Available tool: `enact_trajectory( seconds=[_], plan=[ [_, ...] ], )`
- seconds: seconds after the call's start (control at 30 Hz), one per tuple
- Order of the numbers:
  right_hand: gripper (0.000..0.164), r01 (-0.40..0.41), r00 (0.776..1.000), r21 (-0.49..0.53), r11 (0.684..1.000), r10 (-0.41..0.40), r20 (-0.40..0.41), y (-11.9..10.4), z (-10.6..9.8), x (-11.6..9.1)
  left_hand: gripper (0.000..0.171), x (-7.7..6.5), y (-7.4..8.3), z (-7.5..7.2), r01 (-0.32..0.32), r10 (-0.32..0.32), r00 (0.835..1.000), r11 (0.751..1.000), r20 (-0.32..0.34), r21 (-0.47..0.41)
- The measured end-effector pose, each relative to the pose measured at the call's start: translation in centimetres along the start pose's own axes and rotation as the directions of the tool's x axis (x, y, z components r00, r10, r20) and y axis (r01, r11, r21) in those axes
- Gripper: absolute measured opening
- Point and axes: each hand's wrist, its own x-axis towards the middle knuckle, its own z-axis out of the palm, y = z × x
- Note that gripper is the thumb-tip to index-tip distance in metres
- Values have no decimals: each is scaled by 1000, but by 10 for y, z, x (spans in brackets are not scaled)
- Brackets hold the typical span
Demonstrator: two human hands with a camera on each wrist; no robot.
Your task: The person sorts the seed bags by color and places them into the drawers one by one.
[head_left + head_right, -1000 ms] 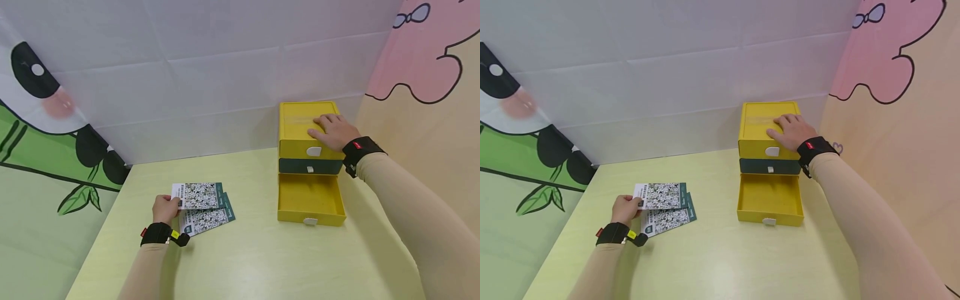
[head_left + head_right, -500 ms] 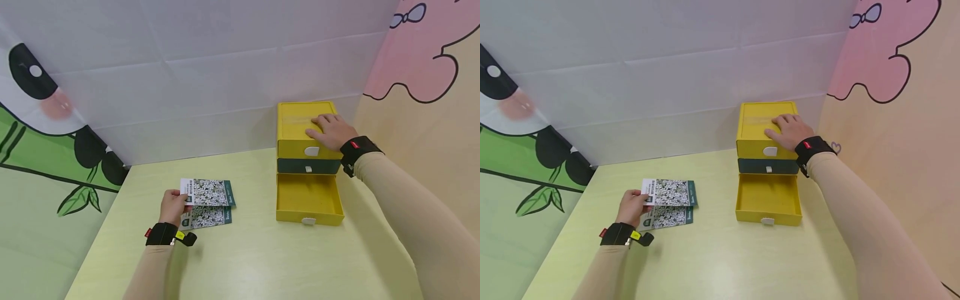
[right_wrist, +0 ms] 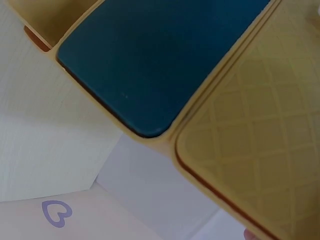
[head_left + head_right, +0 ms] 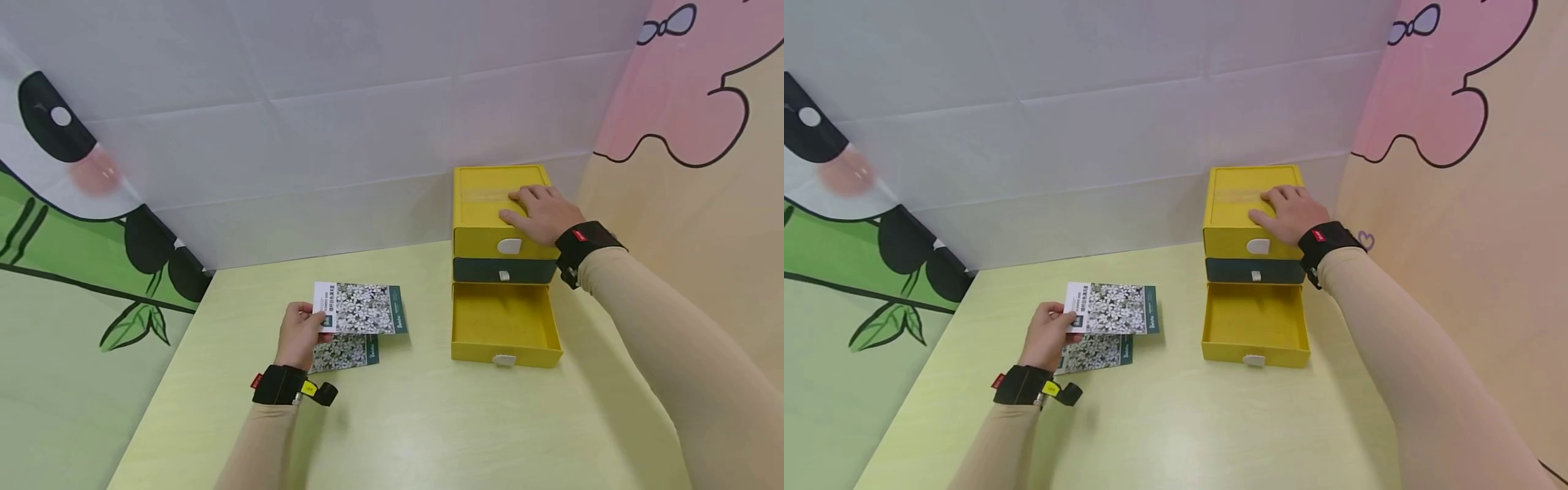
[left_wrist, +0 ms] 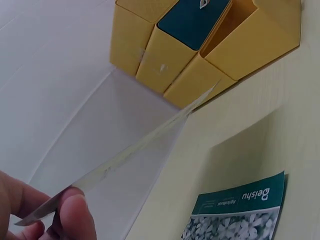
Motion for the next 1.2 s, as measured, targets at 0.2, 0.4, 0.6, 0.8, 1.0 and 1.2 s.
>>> enact_trajectory(
  seconds=[0.2, 0.4, 0.6, 0.8, 1.0, 1.2],
  plan=[
    [77, 5, 1000, 6, 1000, -5, 3, 0, 0, 1, 24, -5, 4, 10, 1, -1, 1000, 1000, 18, -18],
    [73, 13, 1000, -48, 999, -13, 7, -1, -1, 2, 22, -12, 10, 21, -29, 30, 999, 999, 45, -42],
    [65, 84, 996, -193, 978, -79, 34, -10, -8, 0, 20, -22, 13, 33, -43, 49, 997, 995, 59, -89],
    [68, 112, 993, -160, 981, -106, 48, -22, -13, -5, 20, -31, 18, 49, -56, 68, 994, 990, 91, -127],
    [91, 148, 983, -148, 978, -129, 133, -34, -14, 3, 20, -39, 22, 67, -54, 77, 989, 983, 128, -175],
    [96, 179, 967, -113, 977, -153, 206, -44, -9, 18, 20, -47, 24, 89, -44, 82, 983, 973, 164, -225]
  ],
)
